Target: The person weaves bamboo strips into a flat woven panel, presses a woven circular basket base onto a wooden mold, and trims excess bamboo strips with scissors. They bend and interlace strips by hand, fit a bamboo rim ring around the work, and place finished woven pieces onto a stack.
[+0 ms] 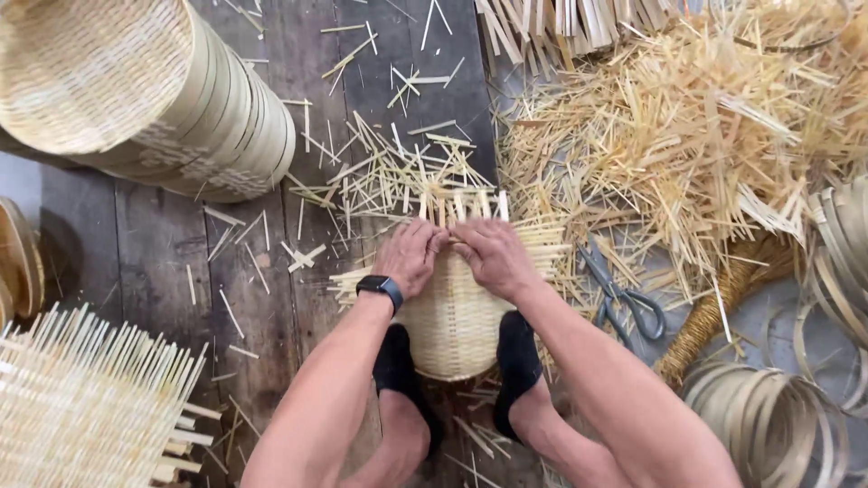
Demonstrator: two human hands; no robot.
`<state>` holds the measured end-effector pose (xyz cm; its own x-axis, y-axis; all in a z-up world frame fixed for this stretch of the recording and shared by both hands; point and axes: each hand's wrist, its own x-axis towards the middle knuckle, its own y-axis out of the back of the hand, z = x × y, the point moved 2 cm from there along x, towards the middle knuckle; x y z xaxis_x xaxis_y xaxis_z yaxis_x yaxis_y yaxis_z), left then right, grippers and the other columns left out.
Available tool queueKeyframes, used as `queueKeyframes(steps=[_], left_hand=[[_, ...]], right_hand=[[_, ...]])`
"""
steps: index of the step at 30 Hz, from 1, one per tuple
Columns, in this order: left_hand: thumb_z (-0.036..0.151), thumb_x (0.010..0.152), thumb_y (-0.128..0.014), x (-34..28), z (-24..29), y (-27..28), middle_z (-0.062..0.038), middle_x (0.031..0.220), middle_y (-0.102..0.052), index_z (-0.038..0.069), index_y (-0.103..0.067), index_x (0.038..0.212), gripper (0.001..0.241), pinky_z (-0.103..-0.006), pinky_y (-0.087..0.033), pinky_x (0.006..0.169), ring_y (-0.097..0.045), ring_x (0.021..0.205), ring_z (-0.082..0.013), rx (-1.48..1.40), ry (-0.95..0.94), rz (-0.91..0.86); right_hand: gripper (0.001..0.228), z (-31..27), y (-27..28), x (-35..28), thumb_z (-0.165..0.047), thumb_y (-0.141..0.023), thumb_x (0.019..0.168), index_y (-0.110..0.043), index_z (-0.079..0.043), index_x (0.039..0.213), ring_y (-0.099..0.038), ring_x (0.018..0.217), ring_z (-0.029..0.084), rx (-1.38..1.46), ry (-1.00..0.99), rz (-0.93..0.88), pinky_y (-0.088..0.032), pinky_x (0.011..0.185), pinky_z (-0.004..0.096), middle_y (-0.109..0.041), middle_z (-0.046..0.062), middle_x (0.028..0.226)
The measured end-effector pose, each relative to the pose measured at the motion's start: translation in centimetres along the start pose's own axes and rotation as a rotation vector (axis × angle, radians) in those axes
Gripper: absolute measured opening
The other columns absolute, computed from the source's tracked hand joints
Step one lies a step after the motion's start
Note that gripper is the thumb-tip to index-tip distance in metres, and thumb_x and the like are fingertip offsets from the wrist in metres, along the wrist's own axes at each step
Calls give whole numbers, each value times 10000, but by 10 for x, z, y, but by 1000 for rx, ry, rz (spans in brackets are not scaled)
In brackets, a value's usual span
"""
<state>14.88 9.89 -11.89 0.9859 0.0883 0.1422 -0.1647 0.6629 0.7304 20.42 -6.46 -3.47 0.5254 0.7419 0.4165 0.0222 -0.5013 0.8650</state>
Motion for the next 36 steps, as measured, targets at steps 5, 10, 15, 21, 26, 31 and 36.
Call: queueKeyframes(steps=[5,10,15,21,26,31,36], left_hand=[[460,1062,-507,12,-9,-5,-148,862,-719,153,-718,1062,372,-494,-515,706,-676,786,-347,-127,455,-307],[413,956,-635,5,-31,-20,-151,857,-752,97,-762,971,340,-415,-547,691,-707,753,-276,-345,411,-150],[318,884,-788,19,-60,-46,-135,847,-769,31,-726,882,293,-356,-565,697,-714,785,-255,-505,595,-140],[321,941,-632,-19,-5,11,-125,962,-761,41,-645,1160,356,-349,-580,720,-743,837,-232,-505,486,332],[646,1057,-313,-63,-74,-61,-254,743,-698,4,-736,811,807,-501,-488,677,-668,700,-358,-95,872,-55],[695,1002,-389,-61,-81,-46,-206,571,-612,-52,-679,646,877,-492,-440,596,-582,551,-305,-333,850,-29],[711,1034,-501,-72,-113,-74,-86,628,-482,-149,-581,760,906,-447,-395,559,-458,566,-256,-490,914,-12]], right_hand=[[235,39,-46,-12,-252,-650,991,-828,-99,995,-701,692,200,541,-792,-471,-585,672,350,-789,71,802],[249,63,-76,-35,-284,-713,983,-822,-60,980,-679,679,199,856,-1091,-519,-544,682,389,-764,134,823],[375,45,-76,-6,-379,-563,997,-814,-101,996,-692,968,401,240,-428,-354,-529,850,485,-652,268,1262],[698,15,-67,24,-633,-288,1039,-745,-110,1116,-685,1079,401,221,-770,-752,-525,940,493,-739,206,1100],[858,8,-56,40,-815,-398,910,-841,-95,1057,-732,1051,334,69,-795,-930,-576,925,445,-775,195,1072],[780,-6,-49,51,-819,-388,879,-752,-206,1196,-744,1018,294,73,-858,-976,-598,896,447,-770,168,1062],[557,11,-20,5,-522,-523,994,-643,-105,1344,-633,1087,320,210,-626,-421,-495,932,485,-643,188,1189]])
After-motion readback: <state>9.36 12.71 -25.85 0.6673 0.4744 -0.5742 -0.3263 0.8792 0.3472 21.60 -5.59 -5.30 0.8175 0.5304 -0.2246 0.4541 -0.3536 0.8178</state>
